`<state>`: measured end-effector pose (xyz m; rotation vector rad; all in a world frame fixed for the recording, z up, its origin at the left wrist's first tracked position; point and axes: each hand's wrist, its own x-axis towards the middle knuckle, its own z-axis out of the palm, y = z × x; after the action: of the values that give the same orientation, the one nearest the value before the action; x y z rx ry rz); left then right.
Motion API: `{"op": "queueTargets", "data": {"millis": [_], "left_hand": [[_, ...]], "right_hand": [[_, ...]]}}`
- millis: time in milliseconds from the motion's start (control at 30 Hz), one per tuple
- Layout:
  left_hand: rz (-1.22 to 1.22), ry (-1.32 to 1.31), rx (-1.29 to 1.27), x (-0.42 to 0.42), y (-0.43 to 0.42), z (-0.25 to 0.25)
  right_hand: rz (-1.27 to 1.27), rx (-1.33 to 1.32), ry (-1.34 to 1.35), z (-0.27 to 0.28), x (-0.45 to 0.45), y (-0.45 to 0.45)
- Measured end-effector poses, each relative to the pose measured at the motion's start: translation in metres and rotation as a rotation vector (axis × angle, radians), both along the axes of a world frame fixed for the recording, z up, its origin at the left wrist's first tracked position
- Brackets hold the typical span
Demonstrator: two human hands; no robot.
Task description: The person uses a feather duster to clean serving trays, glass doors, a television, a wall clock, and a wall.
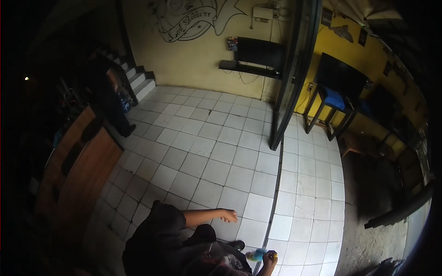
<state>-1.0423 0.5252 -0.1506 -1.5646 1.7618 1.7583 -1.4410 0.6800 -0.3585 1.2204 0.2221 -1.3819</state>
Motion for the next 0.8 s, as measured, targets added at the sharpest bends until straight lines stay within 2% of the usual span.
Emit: {"op": "queueTargets", "data": {"millis": [33,67,100,133,200,267,333,367,400,467,533,567,600,667,700,733,767,800], "left_hand": [[0.164,-0.020,-0.069,0.028,-0.005,0.001],[0.322,-0.043,-0.136,0.051,-0.009,-0.001],[0.355,-0.045,-0.133,0.066,-0.010,0.000],[0.500,-0.039,-0.131,0.079,-0.013,0.000],[0.749,0.053,-0.116,0.095,-0.020,0.008],[0.930,0.240,-0.064,0.102,-0.025,-0.014],[1.014,0.317,-0.027,0.097,-0.033,0.001],[1.005,0.272,-0.027,0.097,-0.038,0.003],[1.007,0.343,-0.015,0.100,-0.042,0.008],[1.007,0.464,-0.008,0.114,-0.053,-0.013],[1.098,0.424,0.048,0.125,-0.072,-0.012],[1.163,0.376,0.044,0.129,-0.082,-0.013],[1.100,0.366,0.049,0.137,-0.095,-0.013],[1.173,0.489,0.078,0.150,-0.115,-0.020],[1.153,0.519,0.079,0.155,-0.127,-0.026],[1.118,0.518,0.086,0.159,-0.140,-0.029],[1.142,0.512,0.106,0.163,-0.152,-0.031],[1.171,0.504,0.127,0.165,-0.164,-0.031]], "right_hand": [[0.083,-0.070,0.195,0.039,0.017,-0.026],[0.163,-0.121,0.393,0.114,0.047,-0.055],[0.276,-0.216,0.391,0.145,0.053,-0.081],[0.361,-0.328,0.310,0.163,0.056,-0.112],[0.408,-0.270,0.378,0.159,0.057,-0.168],[0.402,-0.473,0.525,0.160,0.069,-0.214],[0.441,-0.285,0.639,0.164,0.086,-0.258],[0.423,-0.436,0.715,0.159,0.100,-0.277],[0.398,-0.571,0.795,0.145,0.107,-0.285],[0.808,-0.162,1.074,0.174,0.147,-0.322],[0.858,-0.387,0.854,0.179,0.174,-0.348],[0.880,-0.402,0.690,0.186,0.187,-0.362],[0.893,-0.433,0.520,0.194,0.202,-0.376],[0.941,-0.747,0.496,0.204,0.220,-0.396],[1.001,-0.848,0.920,0.226,0.233,-0.399],[0.909,-0.895,0.545,0.223,0.234,-0.413],[0.899,-0.816,0.630,0.220,0.234,-0.421],[0.892,-0.733,0.708,0.244,0.244,-0.425]]}}
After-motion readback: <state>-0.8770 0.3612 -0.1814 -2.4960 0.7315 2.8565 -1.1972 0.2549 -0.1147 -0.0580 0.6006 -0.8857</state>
